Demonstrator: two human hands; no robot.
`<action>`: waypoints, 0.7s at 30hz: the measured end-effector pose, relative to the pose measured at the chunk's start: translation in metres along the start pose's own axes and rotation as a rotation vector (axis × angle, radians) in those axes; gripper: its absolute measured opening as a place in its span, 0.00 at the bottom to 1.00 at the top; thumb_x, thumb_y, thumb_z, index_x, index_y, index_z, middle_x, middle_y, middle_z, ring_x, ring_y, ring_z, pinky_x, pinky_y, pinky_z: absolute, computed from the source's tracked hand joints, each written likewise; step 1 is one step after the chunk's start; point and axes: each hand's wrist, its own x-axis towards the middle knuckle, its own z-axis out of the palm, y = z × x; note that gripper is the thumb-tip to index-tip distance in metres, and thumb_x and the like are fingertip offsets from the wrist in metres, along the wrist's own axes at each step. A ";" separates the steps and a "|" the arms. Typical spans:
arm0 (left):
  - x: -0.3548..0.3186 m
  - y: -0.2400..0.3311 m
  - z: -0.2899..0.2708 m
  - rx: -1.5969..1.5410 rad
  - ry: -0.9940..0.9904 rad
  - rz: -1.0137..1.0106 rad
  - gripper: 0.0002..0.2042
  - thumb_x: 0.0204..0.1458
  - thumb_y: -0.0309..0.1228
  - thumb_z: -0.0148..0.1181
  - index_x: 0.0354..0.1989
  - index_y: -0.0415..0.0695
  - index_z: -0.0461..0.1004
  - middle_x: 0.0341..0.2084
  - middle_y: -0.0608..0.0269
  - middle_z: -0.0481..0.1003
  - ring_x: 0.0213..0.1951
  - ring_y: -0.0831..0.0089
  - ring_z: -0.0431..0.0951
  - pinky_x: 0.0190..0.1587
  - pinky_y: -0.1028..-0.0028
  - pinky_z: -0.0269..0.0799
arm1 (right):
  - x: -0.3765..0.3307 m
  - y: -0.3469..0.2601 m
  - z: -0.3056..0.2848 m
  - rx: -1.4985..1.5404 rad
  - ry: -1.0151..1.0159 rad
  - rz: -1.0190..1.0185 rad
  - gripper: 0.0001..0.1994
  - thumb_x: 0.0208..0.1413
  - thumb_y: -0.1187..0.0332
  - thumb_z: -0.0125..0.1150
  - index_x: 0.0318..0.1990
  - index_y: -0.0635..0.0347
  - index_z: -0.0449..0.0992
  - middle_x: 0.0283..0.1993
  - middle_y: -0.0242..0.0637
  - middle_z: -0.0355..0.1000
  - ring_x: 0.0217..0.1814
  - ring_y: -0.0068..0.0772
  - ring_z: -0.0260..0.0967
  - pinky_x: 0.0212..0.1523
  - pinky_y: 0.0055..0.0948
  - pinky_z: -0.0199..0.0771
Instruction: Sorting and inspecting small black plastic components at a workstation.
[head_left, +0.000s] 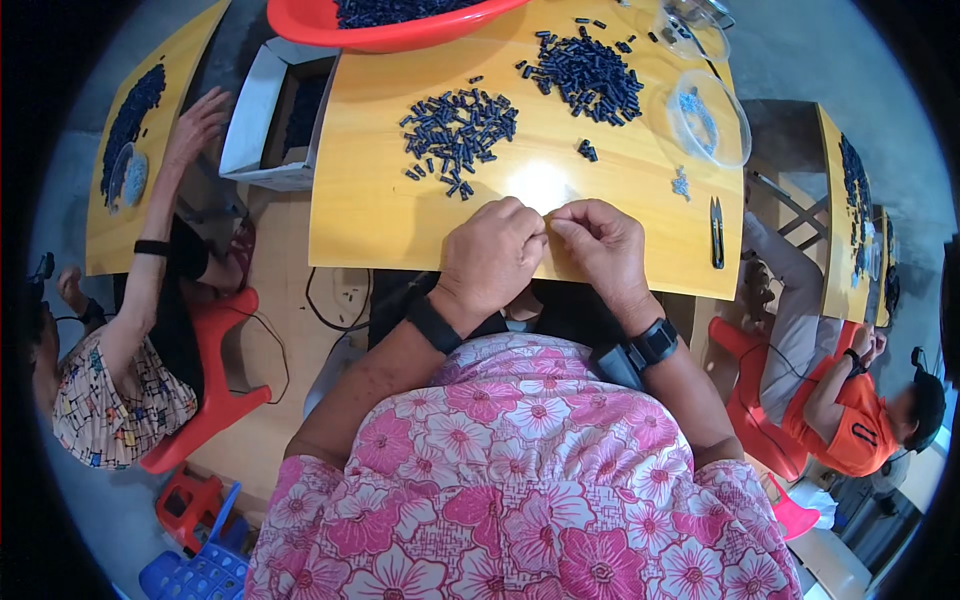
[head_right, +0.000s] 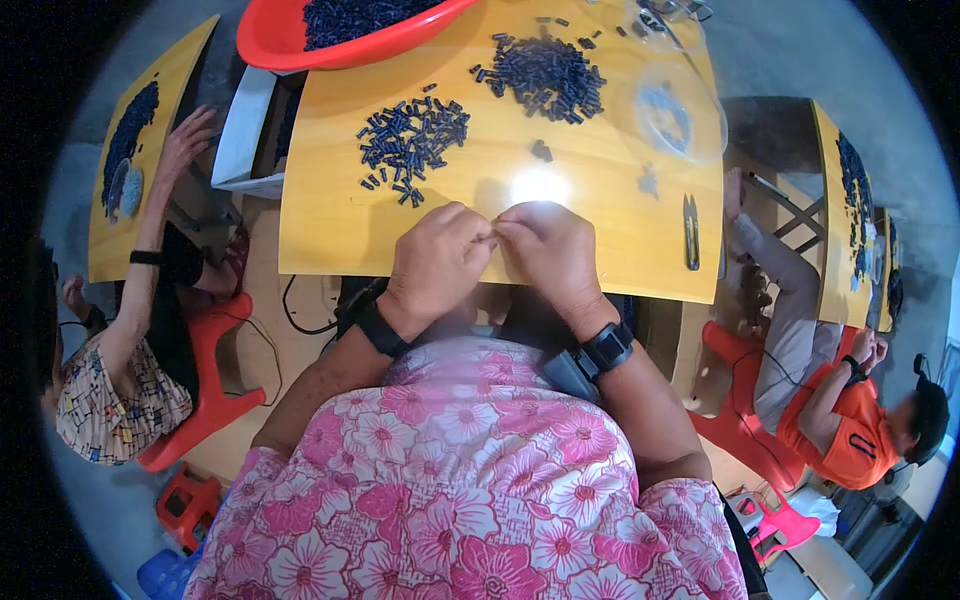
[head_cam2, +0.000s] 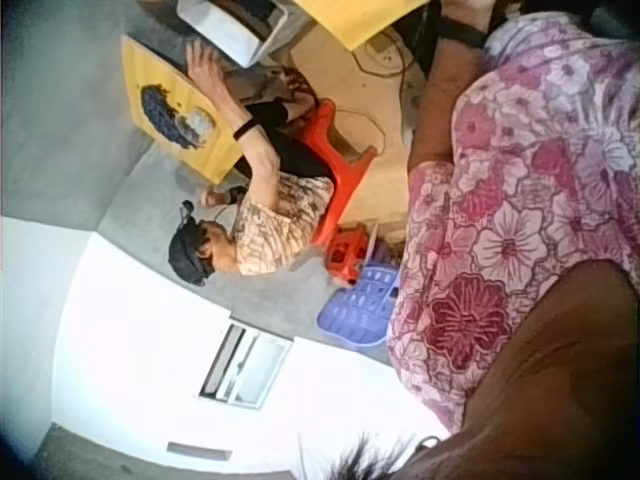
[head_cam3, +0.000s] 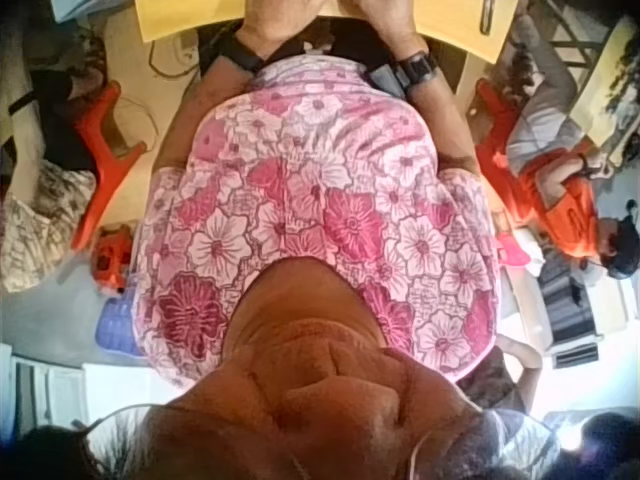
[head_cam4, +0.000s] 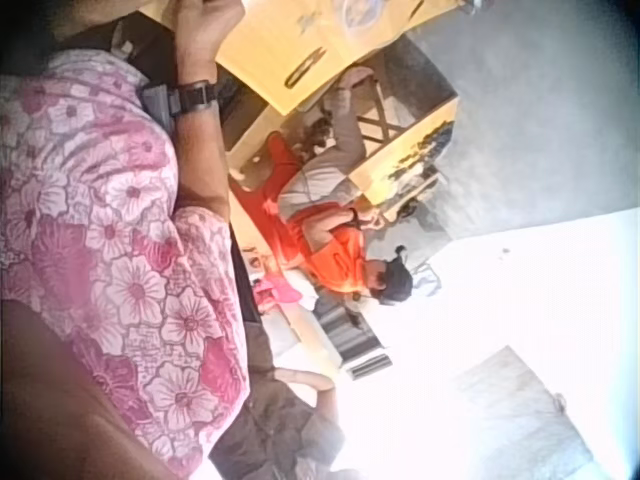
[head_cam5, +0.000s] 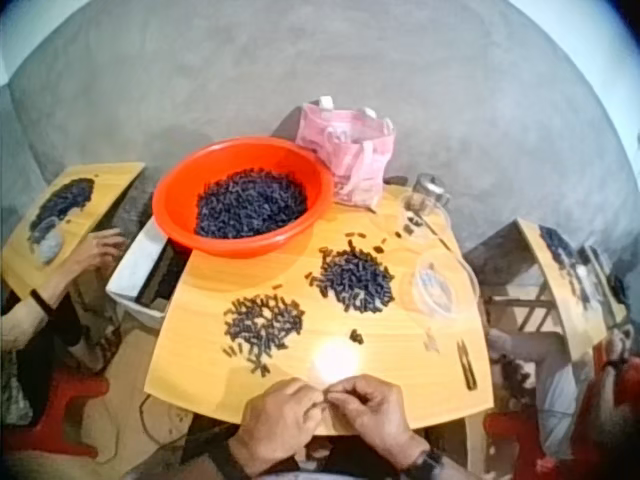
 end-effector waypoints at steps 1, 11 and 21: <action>0.000 -0.001 0.001 -0.011 0.007 -0.023 0.02 0.48 0.29 0.61 0.27 0.47 0.75 0.26 0.60 0.74 0.33 0.58 0.76 0.35 0.63 0.73 | 0.001 -0.001 -0.002 0.138 0.006 0.057 0.04 0.55 0.74 0.64 0.36 0.65 0.79 0.31 0.32 0.77 0.31 0.22 0.72 0.35 0.22 0.73; -0.002 -0.005 0.009 -0.041 0.096 0.023 0.02 0.45 0.26 0.63 0.27 0.46 0.76 0.25 0.63 0.74 0.28 0.62 0.76 0.31 0.67 0.72 | 0.006 -0.001 -0.011 0.569 0.043 0.100 0.04 0.60 0.75 0.58 0.39 0.63 0.78 0.27 0.32 0.74 0.21 0.17 0.63 0.24 0.18 0.64; -0.005 -0.012 0.004 -0.182 0.113 -0.006 0.01 0.49 0.22 0.61 0.30 0.41 0.77 0.25 0.60 0.74 0.25 0.71 0.75 0.28 0.74 0.70 | -0.002 0.023 -0.061 0.581 0.286 0.048 0.05 0.61 0.73 0.58 0.42 0.60 0.78 0.31 0.27 0.72 0.23 0.13 0.61 0.22 0.13 0.56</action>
